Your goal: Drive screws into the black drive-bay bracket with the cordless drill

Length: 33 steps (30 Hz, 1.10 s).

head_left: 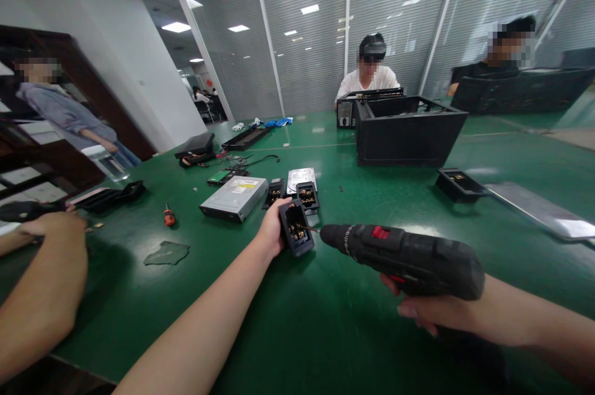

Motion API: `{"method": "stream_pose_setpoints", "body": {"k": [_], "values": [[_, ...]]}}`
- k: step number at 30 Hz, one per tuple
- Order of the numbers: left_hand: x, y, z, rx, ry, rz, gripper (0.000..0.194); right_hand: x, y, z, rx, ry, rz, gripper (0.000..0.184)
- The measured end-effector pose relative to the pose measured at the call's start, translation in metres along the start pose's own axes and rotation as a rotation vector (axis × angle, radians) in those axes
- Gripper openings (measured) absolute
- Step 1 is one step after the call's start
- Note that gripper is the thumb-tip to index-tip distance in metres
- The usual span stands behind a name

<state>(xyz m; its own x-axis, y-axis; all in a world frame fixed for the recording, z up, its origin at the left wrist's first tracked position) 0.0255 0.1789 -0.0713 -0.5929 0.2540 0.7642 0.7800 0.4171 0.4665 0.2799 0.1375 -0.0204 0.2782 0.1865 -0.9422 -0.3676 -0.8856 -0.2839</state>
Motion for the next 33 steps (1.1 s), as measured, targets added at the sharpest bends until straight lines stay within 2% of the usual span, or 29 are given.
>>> {"method": "stream_pose_setpoints", "body": {"k": [10,24,33], "values": [[0.0,0.001,-0.001,-0.005,-0.007,-0.004,0.031,0.0,0.0,-0.002,-0.004,0.007,-0.011,0.021],[-0.001,-0.001,0.001,-0.014,-0.006,0.001,0.035,0.005,-0.003,-0.001,0.006,0.004,-0.017,0.027],[0.0,0.002,-0.004,-0.001,-0.01,-0.01,0.03,-0.006,0.0,-0.003,0.001,-0.009,-0.006,0.021]]}}
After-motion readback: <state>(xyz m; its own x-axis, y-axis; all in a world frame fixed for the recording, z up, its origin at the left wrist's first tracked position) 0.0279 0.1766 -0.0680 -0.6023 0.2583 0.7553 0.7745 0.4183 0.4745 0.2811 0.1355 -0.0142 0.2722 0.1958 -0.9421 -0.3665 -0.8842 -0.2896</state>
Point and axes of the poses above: each hand's wrist, its own z-axis towards the middle knuckle, its own y-axis out of the palm, x = y × z, the point moved 10 cm from there along z, towards the middle knuckle, and after that the axes turned 7 degrees about -y, right-handed, at the moved point
